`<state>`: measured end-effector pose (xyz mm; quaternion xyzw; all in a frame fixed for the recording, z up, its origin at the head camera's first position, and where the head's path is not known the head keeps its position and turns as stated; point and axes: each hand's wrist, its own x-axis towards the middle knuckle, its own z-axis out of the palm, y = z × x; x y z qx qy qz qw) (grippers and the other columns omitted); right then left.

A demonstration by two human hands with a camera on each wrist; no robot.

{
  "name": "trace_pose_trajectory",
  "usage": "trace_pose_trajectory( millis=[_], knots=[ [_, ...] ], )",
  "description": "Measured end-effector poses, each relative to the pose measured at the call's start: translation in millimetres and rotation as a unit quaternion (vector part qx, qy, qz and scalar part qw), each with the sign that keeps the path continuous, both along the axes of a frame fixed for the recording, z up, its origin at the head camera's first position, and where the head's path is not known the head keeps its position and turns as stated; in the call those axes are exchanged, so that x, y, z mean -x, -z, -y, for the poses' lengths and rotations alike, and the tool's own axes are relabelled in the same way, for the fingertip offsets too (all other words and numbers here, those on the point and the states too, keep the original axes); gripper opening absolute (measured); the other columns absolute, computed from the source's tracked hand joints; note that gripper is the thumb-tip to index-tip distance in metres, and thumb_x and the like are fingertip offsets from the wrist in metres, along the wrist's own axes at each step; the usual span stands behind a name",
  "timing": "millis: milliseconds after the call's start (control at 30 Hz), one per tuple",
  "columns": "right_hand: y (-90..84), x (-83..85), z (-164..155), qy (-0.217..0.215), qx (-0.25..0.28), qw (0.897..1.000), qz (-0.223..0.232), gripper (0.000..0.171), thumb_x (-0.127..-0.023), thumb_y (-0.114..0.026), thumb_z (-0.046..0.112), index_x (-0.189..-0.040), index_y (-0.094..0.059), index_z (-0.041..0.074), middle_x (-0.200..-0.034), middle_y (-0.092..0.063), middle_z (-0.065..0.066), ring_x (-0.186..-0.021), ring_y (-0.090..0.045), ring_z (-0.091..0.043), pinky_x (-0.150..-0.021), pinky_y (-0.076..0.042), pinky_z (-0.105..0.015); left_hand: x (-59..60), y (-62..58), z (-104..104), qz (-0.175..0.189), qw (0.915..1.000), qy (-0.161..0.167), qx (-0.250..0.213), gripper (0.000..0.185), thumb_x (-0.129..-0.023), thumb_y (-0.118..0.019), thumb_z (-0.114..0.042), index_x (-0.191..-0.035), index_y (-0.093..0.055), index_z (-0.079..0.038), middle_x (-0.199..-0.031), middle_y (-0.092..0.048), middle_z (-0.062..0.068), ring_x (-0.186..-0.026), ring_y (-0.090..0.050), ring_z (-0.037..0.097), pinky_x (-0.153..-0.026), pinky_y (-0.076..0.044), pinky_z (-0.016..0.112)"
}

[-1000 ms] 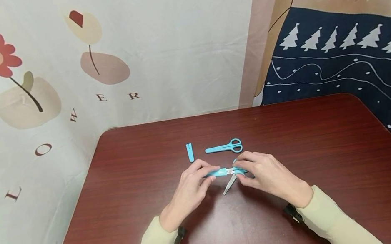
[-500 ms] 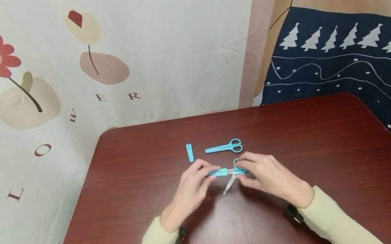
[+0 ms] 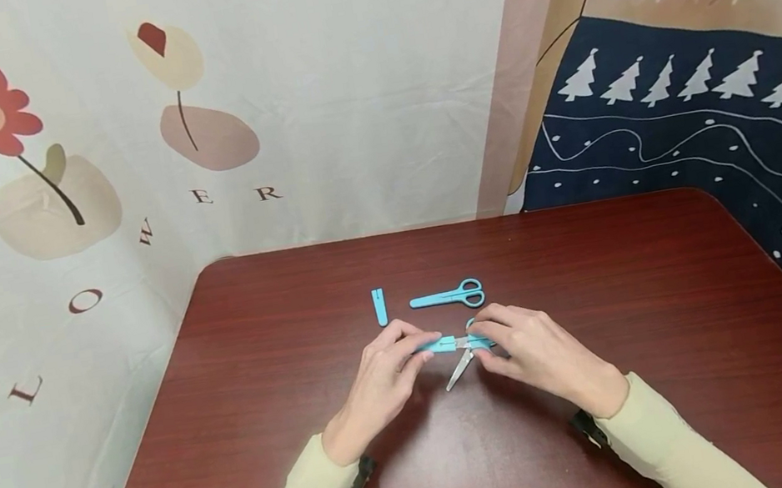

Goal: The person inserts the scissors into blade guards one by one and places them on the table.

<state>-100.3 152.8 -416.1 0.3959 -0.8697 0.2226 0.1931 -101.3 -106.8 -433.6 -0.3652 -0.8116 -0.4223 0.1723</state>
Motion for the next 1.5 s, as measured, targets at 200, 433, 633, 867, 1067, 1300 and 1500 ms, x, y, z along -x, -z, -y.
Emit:
trace_pose_trajectory(
  millis=[200,433,633,867,1067,1300,1500],
  knots=[
    [-2.1,-1.1,0.4,-0.005,-0.001,1.000,0.011,0.026,-0.082,-0.087,0.010,-0.105,-0.075,0.005,-0.104,-0.068,-0.003,-0.083,-0.065,-0.011,-0.074,-0.059,-0.025,0.2,0.6,-0.8,0.003,1.0000,0.000,-0.001,0.026,-0.087,-0.079,0.005,-0.112,-0.078,-0.003,-0.099,-0.065,0.001,-0.071,-0.053,0.008,-0.065,-0.044,0.015],
    [-0.7,-1.2,1.6,-0.018,0.009,1.000,0.004,0.025,-0.081,-0.086,0.007,-0.103,-0.075,0.005,-0.103,-0.067,-0.003,-0.081,-0.064,-0.010,-0.072,-0.059,-0.023,-0.1,-0.4,-3.0,0.004,0.9999,0.009,0.000,0.027,-0.087,-0.079,0.005,-0.113,-0.078,-0.004,-0.100,-0.066,0.001,-0.071,-0.054,0.008,-0.065,-0.045,0.014],
    [1.2,-0.3,2.0,-0.017,0.015,1.000,0.000,0.026,-0.080,-0.087,0.007,-0.102,-0.075,0.004,-0.102,-0.067,-0.003,-0.079,-0.064,-0.008,-0.070,-0.057,-0.020,0.1,-0.9,-3.6,0.006,1.0000,0.008,-0.001,0.027,-0.087,-0.080,0.004,-0.113,-0.079,-0.004,-0.099,-0.066,0.002,-0.072,-0.055,0.008,-0.065,-0.045,0.014],
    [3.9,1.0,3.4,-0.022,0.024,0.999,-0.010,0.025,-0.079,-0.088,0.006,-0.099,-0.075,0.003,-0.100,-0.067,-0.003,-0.077,-0.063,-0.008,-0.066,-0.055,-0.018,2.1,1.8,-3.8,-0.001,0.9999,0.010,0.000,0.028,-0.086,-0.080,0.005,-0.112,-0.079,-0.004,-0.099,-0.067,0.002,-0.072,-0.056,0.009,-0.065,-0.046,0.015],
    [5.1,1.6,4.3,-0.023,0.027,0.999,-0.015,0.023,-0.079,-0.087,0.005,-0.099,-0.074,0.003,-0.100,-0.067,-0.002,-0.074,-0.062,-0.007,-0.064,-0.054,-0.017,2.0,1.3,-4.8,0.000,0.9999,0.011,0.002,0.028,-0.085,-0.081,0.005,-0.111,-0.079,-0.003,-0.098,-0.066,0.003,-0.073,-0.057,0.009,-0.066,-0.046,0.015],
    [4.9,1.3,5.3,-0.028,0.033,0.999,-0.020,0.023,-0.079,-0.085,0.003,-0.099,-0.074,0.003,-0.099,-0.067,-0.001,-0.074,-0.061,-0.006,-0.064,-0.053,-0.016,0.8,-1.3,-6.0,0.002,1.0000,0.009,0.001,0.026,-0.086,-0.080,0.005,-0.111,-0.079,-0.003,-0.098,-0.066,0.004,-0.072,-0.057,0.009,-0.065,-0.047,0.014],
    [4.4,0.8,6.2,-0.028,0.034,0.999,-0.015,0.023,-0.079,-0.085,0.004,-0.098,-0.074,0.003,-0.099,-0.067,-0.001,-0.074,-0.061,-0.006,-0.064,-0.053,-0.016,0.8,-0.2,-6.2,0.003,1.0000,0.009,0.000,0.026,-0.085,-0.081,0.005,-0.110,-0.079,-0.002,-0.098,-0.067,0.004,-0.071,-0.057,0.009,-0.065,-0.047,0.014]
  ],
)
